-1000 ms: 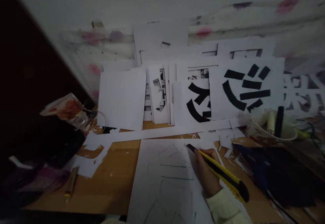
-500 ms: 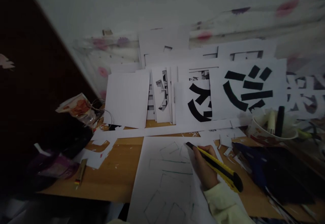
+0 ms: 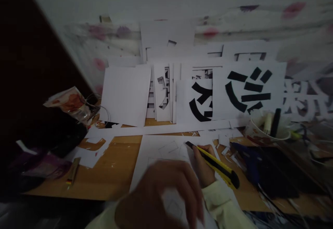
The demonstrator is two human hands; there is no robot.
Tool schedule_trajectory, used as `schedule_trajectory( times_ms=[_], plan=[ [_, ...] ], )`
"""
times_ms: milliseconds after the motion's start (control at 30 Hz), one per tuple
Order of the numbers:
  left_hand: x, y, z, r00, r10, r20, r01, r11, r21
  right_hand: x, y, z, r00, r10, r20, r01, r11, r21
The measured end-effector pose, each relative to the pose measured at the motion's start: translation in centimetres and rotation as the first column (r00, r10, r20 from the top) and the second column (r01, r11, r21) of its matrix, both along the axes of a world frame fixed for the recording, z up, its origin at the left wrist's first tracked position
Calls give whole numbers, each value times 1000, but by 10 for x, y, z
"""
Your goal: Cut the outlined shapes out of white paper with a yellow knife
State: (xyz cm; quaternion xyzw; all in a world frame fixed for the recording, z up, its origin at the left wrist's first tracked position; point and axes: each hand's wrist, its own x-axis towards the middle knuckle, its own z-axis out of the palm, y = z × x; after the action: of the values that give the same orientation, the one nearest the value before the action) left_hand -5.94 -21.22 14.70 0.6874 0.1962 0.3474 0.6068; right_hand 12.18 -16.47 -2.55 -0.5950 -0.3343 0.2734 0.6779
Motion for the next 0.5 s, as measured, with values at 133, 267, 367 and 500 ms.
schedule_trajectory(
  times_ms=[133,267,367,500],
  plan=[
    [-9,86,-46,861,466,-203,-471,882,30,1,1,-3,1000,-5,30,5,1000,-1],
    [-6,152,-108,539,623,-566,-389,781,489,3,0,-7,997,-14,70,15,1000,-19],
    [9,170,-135,451,638,-624,-282,765,579,3,-1,-8,992,-43,121,47,999,-25],
    [22,179,-140,387,586,-712,-97,793,601,3,4,-7,977,25,211,-18,999,-35]
  ],
)
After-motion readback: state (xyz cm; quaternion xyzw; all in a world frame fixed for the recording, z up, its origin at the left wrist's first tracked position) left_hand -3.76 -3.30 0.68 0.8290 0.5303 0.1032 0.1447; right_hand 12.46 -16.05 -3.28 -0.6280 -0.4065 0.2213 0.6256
